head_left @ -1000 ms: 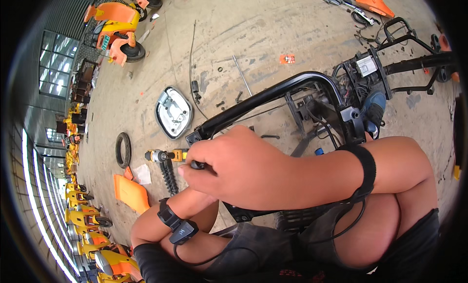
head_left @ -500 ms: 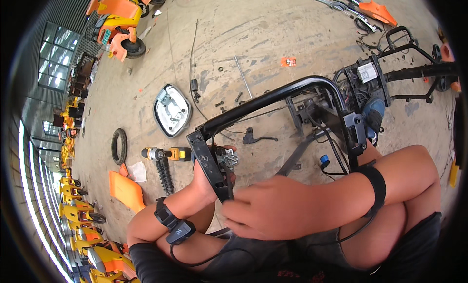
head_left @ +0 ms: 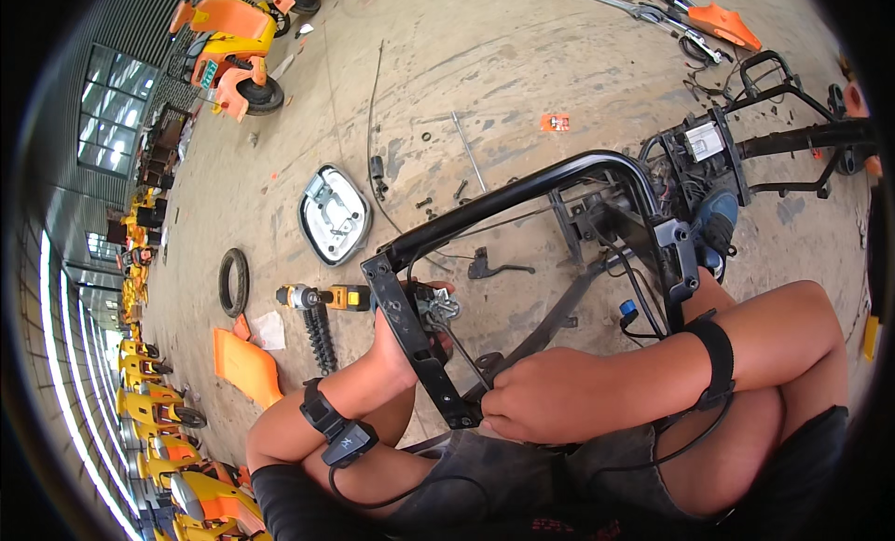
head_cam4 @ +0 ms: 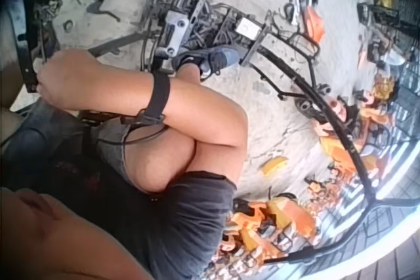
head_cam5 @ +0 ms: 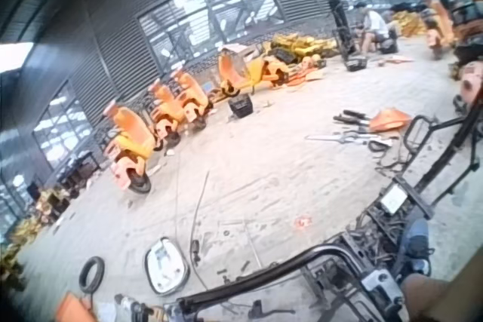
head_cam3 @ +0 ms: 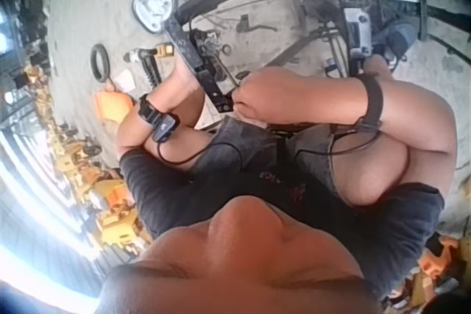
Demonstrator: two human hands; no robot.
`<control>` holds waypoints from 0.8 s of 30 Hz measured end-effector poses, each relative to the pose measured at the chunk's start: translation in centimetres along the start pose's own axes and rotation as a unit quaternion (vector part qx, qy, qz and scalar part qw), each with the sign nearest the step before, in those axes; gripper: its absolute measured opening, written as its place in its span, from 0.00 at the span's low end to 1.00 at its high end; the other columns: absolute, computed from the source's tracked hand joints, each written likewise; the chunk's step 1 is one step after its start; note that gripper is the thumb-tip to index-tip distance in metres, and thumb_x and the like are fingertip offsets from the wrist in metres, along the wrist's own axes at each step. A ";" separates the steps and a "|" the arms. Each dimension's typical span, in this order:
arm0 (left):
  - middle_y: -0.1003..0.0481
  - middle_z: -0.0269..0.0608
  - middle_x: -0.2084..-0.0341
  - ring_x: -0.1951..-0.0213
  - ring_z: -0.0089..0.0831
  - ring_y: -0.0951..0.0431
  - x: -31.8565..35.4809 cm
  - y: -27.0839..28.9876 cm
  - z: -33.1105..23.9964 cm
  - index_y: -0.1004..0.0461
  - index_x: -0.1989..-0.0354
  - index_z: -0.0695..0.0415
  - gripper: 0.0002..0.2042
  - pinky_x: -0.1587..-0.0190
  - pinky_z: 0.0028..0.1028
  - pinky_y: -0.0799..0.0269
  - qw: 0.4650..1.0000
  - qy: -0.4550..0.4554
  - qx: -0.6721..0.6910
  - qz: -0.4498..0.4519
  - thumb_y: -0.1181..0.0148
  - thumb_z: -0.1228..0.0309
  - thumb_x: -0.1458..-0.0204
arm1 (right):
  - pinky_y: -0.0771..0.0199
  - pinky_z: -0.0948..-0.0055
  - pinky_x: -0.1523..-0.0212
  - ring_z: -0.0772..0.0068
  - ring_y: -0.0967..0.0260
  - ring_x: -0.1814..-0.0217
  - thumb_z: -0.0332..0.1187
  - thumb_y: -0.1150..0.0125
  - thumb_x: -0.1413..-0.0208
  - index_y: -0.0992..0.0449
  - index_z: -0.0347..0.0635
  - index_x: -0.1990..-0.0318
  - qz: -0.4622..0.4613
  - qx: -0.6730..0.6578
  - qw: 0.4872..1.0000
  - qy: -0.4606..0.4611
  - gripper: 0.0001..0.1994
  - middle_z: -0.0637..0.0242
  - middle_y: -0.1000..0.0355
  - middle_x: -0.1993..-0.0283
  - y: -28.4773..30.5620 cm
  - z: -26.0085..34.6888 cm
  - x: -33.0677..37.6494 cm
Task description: The person assembles a scooter frame by hand, inserting and tightening small fasteners into the frame's mounting points. The person repeatedly adjusts the frame and uses fingers to secure components while other scooters and parts are visible in the background.
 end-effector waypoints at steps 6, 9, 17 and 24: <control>0.26 0.32 0.79 0.86 0.28 0.33 0.0 -2.1 -0.1 0.24 0.56 0.58 0.28 0.81 0.28 0.36 0.993 -0.021 -0.024 -0.112 0.58 0.45 0.45 | 0.26 0.56 0.60 0.50 0.27 0.63 0.40 0.47 0.41 0.23 0.40 0.69 0.014 0.053 0.998 -0.038 0.13 0.57 0.27 0.71 0.1 -1.1 0.3; 0.26 0.32 0.79 0.86 0.28 0.33 0.1 -1.6 0.0 0.24 0.56 0.58 0.27 0.81 0.28 0.36 0.996 0.003 -0.001 -0.086 0.57 0.45 0.45 | 0.27 0.56 0.59 0.49 0.28 0.62 0.40 0.48 0.41 0.24 0.39 0.68 0.035 0.036 0.994 -0.096 0.13 0.57 0.27 0.71 -0.3 -2.5 0.7; 0.27 0.31 0.79 0.86 0.27 0.34 0.2 -1.7 0.1 0.24 0.57 0.57 0.27 0.81 0.27 0.36 0.994 0.005 -0.029 -0.103 0.57 0.46 0.46 | 0.29 0.56 0.66 0.48 0.27 0.66 0.37 0.47 0.40 0.25 0.36 0.65 -0.148 -0.104 0.976 -0.124 0.12 0.52 0.26 0.70 4.9 -1.4 1.1; 0.25 0.39 0.73 0.76 0.32 0.28 0.0 -1.5 0.3 0.25 0.59 0.58 0.25 0.72 0.31 0.32 0.995 0.000 0.017 -0.097 0.56 0.48 0.45 | 0.31 0.60 0.73 0.52 0.28 0.72 0.33 0.47 0.39 0.28 0.37 0.57 -0.277 -0.102 0.954 -0.048 0.10 0.54 0.27 0.72 7.3 0.3 0.6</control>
Point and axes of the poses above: each hand's wrist, its own x-axis away from the middle knuckle, its own y-axis out of the back of the hand, z = x × y, the point moved 5 cm from there along -x, towards the middle knuckle
